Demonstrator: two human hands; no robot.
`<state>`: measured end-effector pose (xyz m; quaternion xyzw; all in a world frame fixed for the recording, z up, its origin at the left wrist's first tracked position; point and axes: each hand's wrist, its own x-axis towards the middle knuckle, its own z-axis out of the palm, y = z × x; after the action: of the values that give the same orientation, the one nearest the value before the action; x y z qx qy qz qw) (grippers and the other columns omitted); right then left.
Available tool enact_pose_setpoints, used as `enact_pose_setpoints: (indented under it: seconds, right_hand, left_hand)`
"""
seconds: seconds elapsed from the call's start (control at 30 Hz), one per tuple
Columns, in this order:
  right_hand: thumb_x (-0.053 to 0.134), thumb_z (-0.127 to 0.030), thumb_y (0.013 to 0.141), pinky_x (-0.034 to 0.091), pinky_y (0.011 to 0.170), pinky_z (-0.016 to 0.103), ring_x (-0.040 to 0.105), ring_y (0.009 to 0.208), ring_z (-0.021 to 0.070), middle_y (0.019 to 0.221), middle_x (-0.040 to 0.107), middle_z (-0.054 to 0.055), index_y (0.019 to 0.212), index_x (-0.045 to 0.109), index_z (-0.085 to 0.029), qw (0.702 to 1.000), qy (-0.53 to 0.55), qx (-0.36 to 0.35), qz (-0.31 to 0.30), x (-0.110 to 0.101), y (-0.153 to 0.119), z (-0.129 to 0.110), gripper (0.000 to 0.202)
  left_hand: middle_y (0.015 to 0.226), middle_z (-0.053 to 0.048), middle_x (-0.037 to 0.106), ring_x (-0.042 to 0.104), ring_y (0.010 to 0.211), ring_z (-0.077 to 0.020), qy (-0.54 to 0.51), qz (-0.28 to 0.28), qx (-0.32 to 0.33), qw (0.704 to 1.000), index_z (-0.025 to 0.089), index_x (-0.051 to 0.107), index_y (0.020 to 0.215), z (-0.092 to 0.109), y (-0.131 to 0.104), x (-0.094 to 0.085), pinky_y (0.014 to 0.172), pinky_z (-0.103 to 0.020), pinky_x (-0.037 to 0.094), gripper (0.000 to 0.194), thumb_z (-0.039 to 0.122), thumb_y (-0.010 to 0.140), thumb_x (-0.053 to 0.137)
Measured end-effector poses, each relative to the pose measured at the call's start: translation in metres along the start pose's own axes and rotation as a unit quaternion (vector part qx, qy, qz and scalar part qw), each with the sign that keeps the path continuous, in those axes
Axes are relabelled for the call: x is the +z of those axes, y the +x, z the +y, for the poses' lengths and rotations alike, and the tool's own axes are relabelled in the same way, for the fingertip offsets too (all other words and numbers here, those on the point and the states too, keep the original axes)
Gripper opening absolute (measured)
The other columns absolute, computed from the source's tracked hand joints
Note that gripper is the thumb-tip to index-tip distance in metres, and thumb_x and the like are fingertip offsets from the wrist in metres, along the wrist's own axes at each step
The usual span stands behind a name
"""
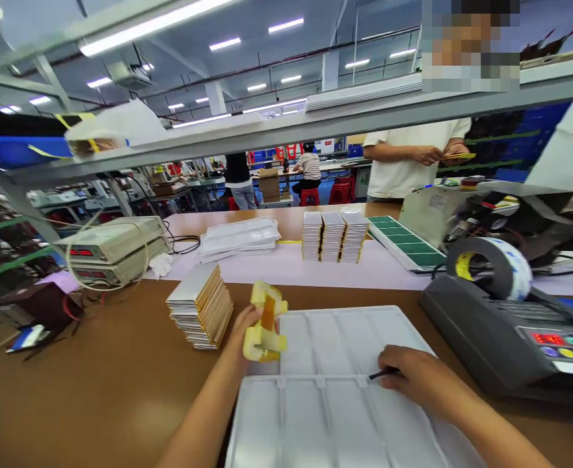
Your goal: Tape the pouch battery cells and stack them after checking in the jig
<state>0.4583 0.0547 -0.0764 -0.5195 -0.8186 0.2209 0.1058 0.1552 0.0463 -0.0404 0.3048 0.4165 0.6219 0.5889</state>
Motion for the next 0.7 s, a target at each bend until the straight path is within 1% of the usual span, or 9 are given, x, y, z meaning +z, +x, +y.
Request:
enact_pose_setpoints:
  seconds: [0.03,0.1,0.2,0.27,0.37,0.43,0.53,0.63,0.7]
  right_hand:
    - [0.05,-0.032,0.069,0.041,0.061,0.026,0.056,0.07,0.0176,0.075,0.061,0.0,0.069,0.057,-0.026,1.0,-0.004,-0.008,-0.01,-0.006,-0.003,-0.005,0.01]
    - [0.046,-0.032,0.073,0.038,0.06,0.026,0.054,0.069,0.0164,0.075,0.059,0.001,0.068,0.054,-0.023,1.0,-0.019,-0.017,0.017,-0.016,-0.008,-0.013,0.012]
    - [0.044,-0.03,0.076,0.037,0.06,0.025,0.051,0.068,0.0147,0.076,0.057,0.001,0.069,0.052,-0.022,0.998,-0.013,-0.039,0.042,-0.023,-0.013,-0.018,0.013]
    - [0.044,-0.029,0.076,0.037,0.061,0.025,0.05,0.067,0.0139,0.075,0.056,0.001,0.07,0.051,-0.021,0.998,0.001,-0.049,0.045,-0.024,-0.014,-0.018,0.013]
    - [0.045,-0.028,0.076,0.037,0.061,0.025,0.049,0.066,0.0133,0.074,0.054,0.001,0.069,0.05,-0.02,0.998,0.028,-0.054,0.029,-0.023,-0.012,-0.016,0.011]
    - [0.046,-0.027,0.075,0.037,0.06,0.025,0.048,0.065,0.0131,0.073,0.054,0.001,0.068,0.05,-0.02,0.998,0.03,-0.054,0.017,-0.024,-0.01,-0.016,0.011]
    - [0.047,-0.027,0.073,0.037,0.061,0.025,0.048,0.065,0.0133,0.073,0.054,0.001,0.068,0.05,-0.02,0.997,0.043,-0.059,0.009,-0.032,-0.003,-0.018,0.01]
    - [0.051,-0.032,0.07,0.038,0.061,0.024,0.047,0.066,0.0131,0.07,0.051,0.001,0.067,0.05,-0.018,0.993,0.099,-0.07,-0.004,-0.044,0.007,-0.019,0.014]
    - [0.054,-0.037,0.067,0.038,0.059,0.023,0.045,0.063,0.0125,0.067,0.049,0.0,0.065,0.049,-0.017,0.987,0.143,-0.072,0.009,-0.054,0.012,-0.018,0.02]
  left_hand:
    - [0.069,-0.004,0.059,0.056,0.056,-0.0165,0.002,0.0,0.022,1.0,0.016,0.053,0.088,0.008,-0.005,0.0,0.053,-0.031,0.045,0.033,0.029,0.06,0.064]
    - [0.071,-0.006,0.06,0.057,0.062,-0.0196,-0.004,-0.031,0.053,0.998,0.016,0.054,0.091,0.027,-0.017,-0.003,0.054,-0.034,0.046,0.034,0.028,0.06,0.063]
    - [0.074,-0.009,0.061,0.056,0.065,-0.0216,-0.067,-0.091,0.091,0.989,0.016,0.057,0.089,0.054,-0.036,-0.013,0.054,-0.035,0.046,0.034,0.038,0.062,0.059]
    - [0.069,-0.008,0.059,0.054,0.061,-0.0185,-0.118,-0.127,0.158,0.972,0.018,0.059,0.085,0.067,-0.046,-0.021,0.056,-0.034,0.046,0.035,0.045,0.064,0.053]
    - [0.06,-0.003,0.054,0.048,0.053,-0.0137,-0.152,-0.171,0.251,0.941,0.022,0.059,0.083,0.076,-0.05,-0.032,0.06,-0.032,0.044,0.034,0.049,0.066,0.048]
    - [0.059,-0.002,0.053,0.047,0.051,-0.0126,-0.161,-0.189,0.261,0.933,0.024,0.059,0.084,0.077,-0.048,-0.036,0.059,-0.031,0.043,0.033,0.049,0.067,0.047]
    - [0.059,-0.002,0.052,0.046,0.052,-0.0124,-0.173,-0.196,0.243,0.934,0.024,0.058,0.083,0.076,-0.046,-0.037,0.059,-0.03,0.042,0.032,0.049,0.067,0.046]
    - [0.057,-0.002,0.051,0.045,0.05,-0.0125,-0.168,-0.189,0.221,0.942,0.022,0.059,0.077,0.076,-0.049,-0.033,0.059,-0.031,0.043,0.033,0.051,0.064,0.049]
    - [0.056,-0.002,0.05,0.044,0.049,-0.0122,-0.172,-0.17,0.222,0.944,0.023,0.059,0.075,0.077,-0.053,-0.031,0.058,-0.031,0.043,0.032,0.051,0.063,0.05]
